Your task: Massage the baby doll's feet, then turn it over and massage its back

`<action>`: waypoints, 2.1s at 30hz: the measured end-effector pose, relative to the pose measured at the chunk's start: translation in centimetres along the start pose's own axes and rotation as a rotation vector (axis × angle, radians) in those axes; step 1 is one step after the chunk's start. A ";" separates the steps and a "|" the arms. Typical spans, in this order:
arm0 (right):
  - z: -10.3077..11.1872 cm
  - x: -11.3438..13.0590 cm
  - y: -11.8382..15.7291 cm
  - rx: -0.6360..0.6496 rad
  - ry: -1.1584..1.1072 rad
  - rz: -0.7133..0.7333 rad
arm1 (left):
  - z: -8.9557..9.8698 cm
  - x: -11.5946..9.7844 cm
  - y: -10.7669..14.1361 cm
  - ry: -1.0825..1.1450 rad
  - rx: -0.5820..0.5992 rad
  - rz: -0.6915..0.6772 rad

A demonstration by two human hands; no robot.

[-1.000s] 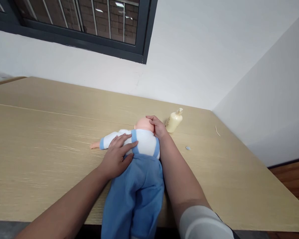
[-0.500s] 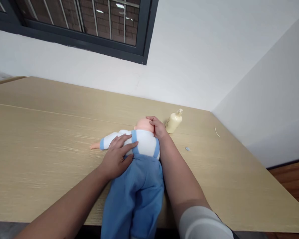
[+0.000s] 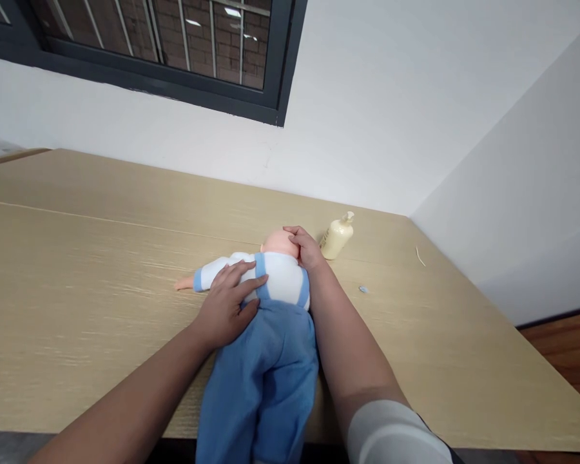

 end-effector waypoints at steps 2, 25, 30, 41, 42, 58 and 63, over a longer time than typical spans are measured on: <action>0.1 0.1 0.0 -0.012 0.012 -0.002 | 0.0 0.0 0.0 -0.004 -0.002 -0.003; 0.2 0.6 -1.0 -0.028 0.344 0.009 | -0.4 -0.2 0.1 -0.036 0.017 -0.014; 0.2 0.6 -1.7 -0.049 0.353 0.003 | -0.5 0.0 0.1 -0.036 0.011 -0.009; 0.6 -0.1 -2.0 -0.073 0.234 -0.032 | -0.4 -0.3 0.0 -0.010 -0.001 -0.004; 0.4 -0.1 -1.9 -0.048 0.217 -0.042 | -0.4 -0.3 -0.1 -0.009 -0.005 -0.009; -0.8 -0.1 -1.0 0.107 0.111 -0.180 | -0.4 -0.1 0.0 0.027 -0.052 -0.027; -0.9 -0.2 -1.7 0.056 0.147 -0.162 | -0.7 0.1 0.2 0.025 -0.081 -0.038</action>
Point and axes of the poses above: each hand's wrist, its own y-axis away from the middle knuckle, its own z-axis out of the back of the hand, x = y × z, the point moved 9 cm from there along -y, towards the middle knuckle, and after that the axes turned 8 degrees about y, right-handed, at the moved point
